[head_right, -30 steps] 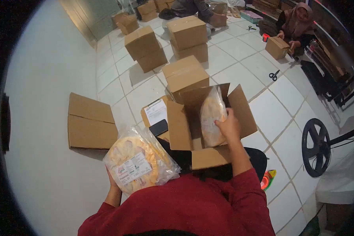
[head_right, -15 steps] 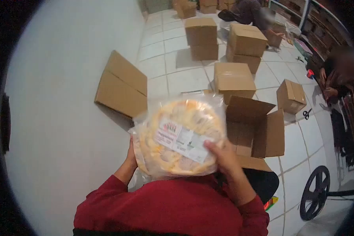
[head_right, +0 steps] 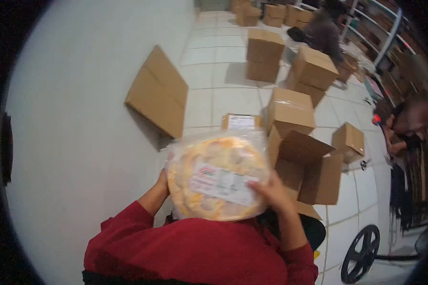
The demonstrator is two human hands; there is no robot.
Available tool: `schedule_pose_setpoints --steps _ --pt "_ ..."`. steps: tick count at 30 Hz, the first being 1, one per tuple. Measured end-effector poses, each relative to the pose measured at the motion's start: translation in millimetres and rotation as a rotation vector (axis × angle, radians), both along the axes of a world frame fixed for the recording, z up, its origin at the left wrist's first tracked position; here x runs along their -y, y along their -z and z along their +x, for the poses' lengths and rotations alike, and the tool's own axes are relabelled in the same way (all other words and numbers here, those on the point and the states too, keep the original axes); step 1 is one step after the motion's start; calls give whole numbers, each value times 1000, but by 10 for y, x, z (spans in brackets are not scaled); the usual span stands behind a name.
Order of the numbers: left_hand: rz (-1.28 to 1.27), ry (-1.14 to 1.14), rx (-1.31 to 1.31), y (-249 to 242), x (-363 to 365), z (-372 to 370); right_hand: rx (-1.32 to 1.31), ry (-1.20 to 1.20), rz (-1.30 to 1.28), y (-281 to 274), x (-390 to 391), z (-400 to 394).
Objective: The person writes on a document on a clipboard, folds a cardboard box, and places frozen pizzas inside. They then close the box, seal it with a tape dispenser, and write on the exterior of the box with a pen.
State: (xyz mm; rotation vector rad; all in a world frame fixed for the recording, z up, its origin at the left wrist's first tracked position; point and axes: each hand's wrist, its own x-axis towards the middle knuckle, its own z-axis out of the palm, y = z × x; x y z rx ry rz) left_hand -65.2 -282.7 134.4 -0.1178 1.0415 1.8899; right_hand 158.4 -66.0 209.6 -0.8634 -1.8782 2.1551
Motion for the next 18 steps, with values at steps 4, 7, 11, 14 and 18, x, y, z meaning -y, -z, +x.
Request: schedule_pose_setpoints --steps 4,7,11,14,18 --pt "-27 175 -244 110 89 -80 12 -129 64 -159 153 -110" --pt "133 18 -132 -183 -49 100 -36 -185 78 -294 113 -68" --pt "165 61 -190 7 -39 -17 -112 -150 -158 -220 155 -140" --pt "153 77 -134 128 3 -107 -64 -315 -270 -164 141 -163" --pt "195 88 -116 -60 -60 -41 -188 -140 -93 -232 219 -7"
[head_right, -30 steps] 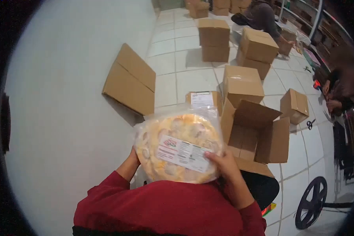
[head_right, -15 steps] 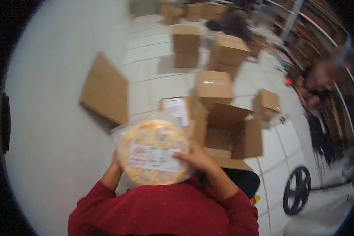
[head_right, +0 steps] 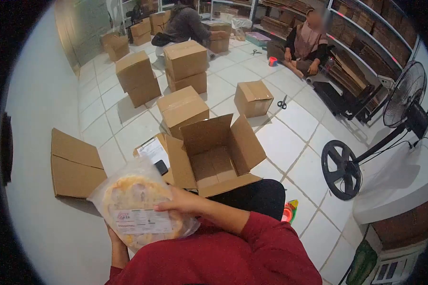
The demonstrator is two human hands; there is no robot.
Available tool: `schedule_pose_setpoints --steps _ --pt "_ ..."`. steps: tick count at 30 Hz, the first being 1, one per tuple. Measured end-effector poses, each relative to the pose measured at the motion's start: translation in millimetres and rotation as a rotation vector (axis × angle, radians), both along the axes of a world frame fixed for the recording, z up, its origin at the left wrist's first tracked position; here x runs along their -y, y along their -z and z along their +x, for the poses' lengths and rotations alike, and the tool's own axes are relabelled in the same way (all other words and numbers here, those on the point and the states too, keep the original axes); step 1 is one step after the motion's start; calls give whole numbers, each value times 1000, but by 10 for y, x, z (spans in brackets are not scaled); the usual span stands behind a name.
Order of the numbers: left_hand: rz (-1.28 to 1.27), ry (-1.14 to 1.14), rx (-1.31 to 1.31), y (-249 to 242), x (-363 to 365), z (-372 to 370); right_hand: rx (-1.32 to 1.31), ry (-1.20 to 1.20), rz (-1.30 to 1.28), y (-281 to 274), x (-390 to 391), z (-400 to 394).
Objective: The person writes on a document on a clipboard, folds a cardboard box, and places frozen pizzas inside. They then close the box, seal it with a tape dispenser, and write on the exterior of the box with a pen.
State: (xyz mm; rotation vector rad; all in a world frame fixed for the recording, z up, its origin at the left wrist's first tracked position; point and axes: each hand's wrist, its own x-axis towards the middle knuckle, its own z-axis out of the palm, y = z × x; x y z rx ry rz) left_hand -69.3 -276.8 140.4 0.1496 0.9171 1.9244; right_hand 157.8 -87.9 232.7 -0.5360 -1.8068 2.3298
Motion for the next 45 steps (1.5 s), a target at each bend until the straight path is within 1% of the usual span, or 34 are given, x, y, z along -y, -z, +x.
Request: schedule_pose_setpoints --steps 2,4,6,8,10,12,13,14,16,18,20,21,23,24,25,26,28,30,32,33,34,35,36,37,38,40,41,43,44,45 --pt "26 -13 -2 -44 -40 32 -166 172 -228 -25 -64 212" --pt "21 -31 -34 -5 -77 16 -24 236 -190 24 -336 513" --pt "27 -11 -46 -80 -128 82 60 386 -240 -64 -608 886" --pt "37 13 -53 -122 -176 97 -107 595 -176 -278 -791 1175" --pt "71 46 -49 -101 -194 96 -172 697 -62 -384 -1006 1414" --pt "65 41 -43 -95 -200 98 -75 752 56 -317 -1228 1587" --pt "63 29 -44 -86 -200 92 -32 780 50 -306 -1295 1592" --pt "61 25 -44 -76 -193 84 -31 776 48 -207 -1349 1565" --pt "56 33 -64 -53 -194 61 43 818 204 101 -1516 1454" --pt "38 24 -52 -90 -199 78 36 792 207 396 -1635 1324" --pt "12 8 -41 -125 -186 96 230 677 129 561 -1709 1170" --pt "-22 -12 -31 -139 -173 100 231 670 -6 630 -1700 1104" --pt "-64 -45 -21 -149 -176 104 202 619 -43 888 -1785 987" --pt "-41 -16 -17 -144 -181 107 173 580 -72 981 -1807 923" --pt "-19 11 -13 -134 -179 106 219 571 -39 1051 -1833 860" --pt "-36 -9 -11 -121 -171 95 225 550 -53 1070 -1843 796" --pt "-3 14 -10 -51 -137 52 284 483 208 1090 -1836 706" --pt "-60 -37 -7 -17 -88 18 283 453 195 1131 -1838 693" --pt "-86 -81 37 -17 -119 39 211 498 -101 1155 -1876 763" --pt "-80 -90 38 -14 -131 36 203 462 -169 1246 -1926 811" --pt "-81 -85 36 -12 -126 35 205 458 -166 1460 -1991 858" --pt "-85 -75 35 -12 -108 45 526 460 202 1727 -2047 910" --pt "-83 -75 36 -11 -103 58 837 445 581 1851 -2083 939" --pt "-81 -57 30 -13 -104 47 1097 250 691 1723 -2076 862" --pt "-77 -43 19 -27 -119 27 1148 209 847 1647 -1994 765" --pt "-60 -53 24 -16 -131 10 1183 -25 982 1411 -1958 581" --pt "-51 -56 38 -9 -117 22 1172 -34 988 1255 -1940 498" --pt "-44 -50 54 -49 -113 56 1179 -343 972 896 -1855 368" --pt "-29 -36 70 -76 -129 65 1166 -357 981 703 -1752 321" --pt "-5 -9 56 -115 -164 80 887 -226 762 511 -1621 251"
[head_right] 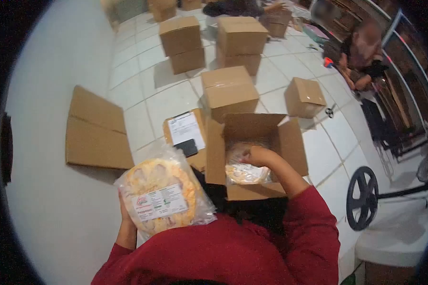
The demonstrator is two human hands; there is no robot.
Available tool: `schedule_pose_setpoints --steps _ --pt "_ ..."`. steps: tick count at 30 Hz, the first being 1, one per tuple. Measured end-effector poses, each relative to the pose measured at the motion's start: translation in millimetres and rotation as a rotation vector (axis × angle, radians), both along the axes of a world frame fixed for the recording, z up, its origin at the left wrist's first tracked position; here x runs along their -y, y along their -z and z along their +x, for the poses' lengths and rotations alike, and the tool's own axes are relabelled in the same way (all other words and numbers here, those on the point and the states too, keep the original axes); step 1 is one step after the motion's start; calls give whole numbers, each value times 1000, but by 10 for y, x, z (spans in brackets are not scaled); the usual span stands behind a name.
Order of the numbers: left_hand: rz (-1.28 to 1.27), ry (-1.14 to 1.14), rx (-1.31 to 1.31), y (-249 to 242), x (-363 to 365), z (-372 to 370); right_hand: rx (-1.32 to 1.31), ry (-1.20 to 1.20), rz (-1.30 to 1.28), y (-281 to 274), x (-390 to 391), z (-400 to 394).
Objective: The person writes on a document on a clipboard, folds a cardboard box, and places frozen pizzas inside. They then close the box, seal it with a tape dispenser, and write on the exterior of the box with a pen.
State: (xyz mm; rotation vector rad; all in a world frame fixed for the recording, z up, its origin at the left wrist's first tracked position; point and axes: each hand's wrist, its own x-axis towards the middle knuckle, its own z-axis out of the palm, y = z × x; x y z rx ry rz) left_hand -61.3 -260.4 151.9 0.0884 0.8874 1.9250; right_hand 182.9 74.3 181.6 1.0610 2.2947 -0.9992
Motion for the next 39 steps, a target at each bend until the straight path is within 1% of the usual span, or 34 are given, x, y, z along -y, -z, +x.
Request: schedule_pose_setpoints --steps 1,3,5,7,8,9,11,12,14,15,17,18,19,20,21,22,23,24,25,26,27,29,31,33,34,35,37,39 --pt "17 15 -16 -46 -27 24 -293 97 -220 -110 138 -94" --pt "-78 10 26 -56 3 5 -510 46 -460 -97 496 -307" --pt "-110 -8 -4 -43 19 1 -457 21 -517 -181 988 -451" --pt "-134 -15 -20 -146 36 16 -641 -49 -206 -66 1366 -489" --pt "-152 10 -20 -171 15 32 -640 107 -328 -101 1423 -501" --pt "-153 3 -22 -169 -27 71 -641 100 -331 -158 1427 -470" --pt "-107 4 33 -167 -33 95 -556 136 -215 -251 1482 -451" --pt "-114 -3 31 -156 -13 101 -557 131 -223 -231 1498 -457" --pt "-200 -23 -33 -111 28 73 -650 480 -684 -192 1505 -497" --pt "-198 -28 -34 -72 35 46 -650 475 -684 -222 1530 -529" --pt "-244 -57 -135 -2 -3 20 -655 359 -971 -318 1533 -543" --pt "-240 -58 -133 6 -4 24 -679 333 -967 -397 1541 -530" --pt "-247 -39 -70 -8 8 16 -679 334 -958 -381 1562 -532" --pt "-251 -17 -5 -19 14 4 -713 375 -986 -359 1576 -529" --pt "-238 -10 -2 89 47 -36 -752 414 -1011 -350 1583 -516" --pt "-253 -49 -65 299 118 -88 -755 415 -992 -354 1600 -486" --pt "-272 -86 -129 316 120 -75 -818 453 -954 -372 1588 -438" --pt "-259 -75 -128 320 127 -44 -885 491 -913 -398 1545 -382" --pt "-361 -133 -214 184 117 60 -888 501 -897 -459 1461 -267" --pt "-466 -184 -294 138 104 127 -929 568 -774 -557 1332 -127" --pt "-463 -157 -283 242 152 103 -963 637 -649 -623 1181 34" --pt "-296 43 -78 501 271 -29 -910 728 -476 -675 779 455" --pt "-275 122 -30 328 220 41 -1041 795 -544 -689 456 776" --pt "-277 97 -23 273 191 69 -1003 884 -448 -634 208 1008" --pt "-290 97 -41 222 167 82 -959 904 -370 -534 102 1082" --pt "-287 106 -36 191 150 91 -956 912 -361 -402 15 1089" --pt "-297 108 -59 141 128 106 -861 890 -440 -86 -165 1117" --pt "-341 89 -71 172 132 108 -705 909 -528 214 -279 993"
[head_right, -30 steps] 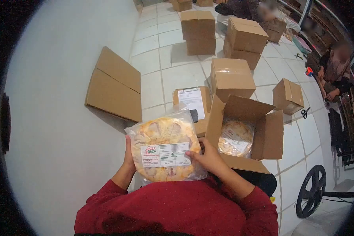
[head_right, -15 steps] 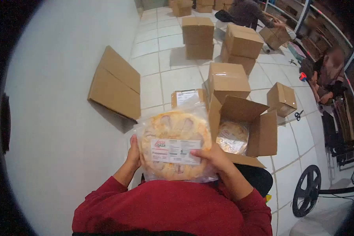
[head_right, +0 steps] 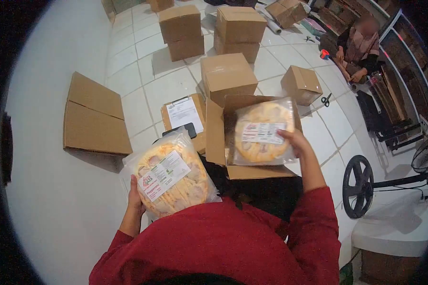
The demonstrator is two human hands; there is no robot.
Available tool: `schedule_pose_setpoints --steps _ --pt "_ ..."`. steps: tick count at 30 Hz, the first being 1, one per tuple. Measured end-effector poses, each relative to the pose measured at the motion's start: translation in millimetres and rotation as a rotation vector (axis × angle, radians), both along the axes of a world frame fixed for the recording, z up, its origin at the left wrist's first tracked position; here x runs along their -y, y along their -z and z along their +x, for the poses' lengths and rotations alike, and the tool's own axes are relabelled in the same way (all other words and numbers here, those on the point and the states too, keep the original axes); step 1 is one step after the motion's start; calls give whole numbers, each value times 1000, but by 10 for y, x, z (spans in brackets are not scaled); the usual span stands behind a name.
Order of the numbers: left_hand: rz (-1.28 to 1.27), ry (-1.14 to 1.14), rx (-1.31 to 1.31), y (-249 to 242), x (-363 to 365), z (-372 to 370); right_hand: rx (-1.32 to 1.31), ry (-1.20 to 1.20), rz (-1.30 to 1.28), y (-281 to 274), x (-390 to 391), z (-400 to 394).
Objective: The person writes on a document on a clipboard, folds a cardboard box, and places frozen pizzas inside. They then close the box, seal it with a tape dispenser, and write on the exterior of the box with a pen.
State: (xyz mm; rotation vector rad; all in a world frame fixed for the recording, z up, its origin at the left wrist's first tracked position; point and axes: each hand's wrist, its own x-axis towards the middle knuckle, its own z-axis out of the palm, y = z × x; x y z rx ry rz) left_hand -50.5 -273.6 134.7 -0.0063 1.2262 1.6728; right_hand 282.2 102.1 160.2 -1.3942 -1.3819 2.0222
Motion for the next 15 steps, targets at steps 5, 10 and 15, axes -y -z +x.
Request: schedule_pose_setpoints --steps 5,10,15 --pt "-14 5 31 80 64 -26 739 -235 864 572 -7 -419" --pt "199 -19 110 185 306 23 166 -490 511 -241 711 -1154" --pt "39 -36 10 313 287 47 101 -687 500 23 1738 -1507"
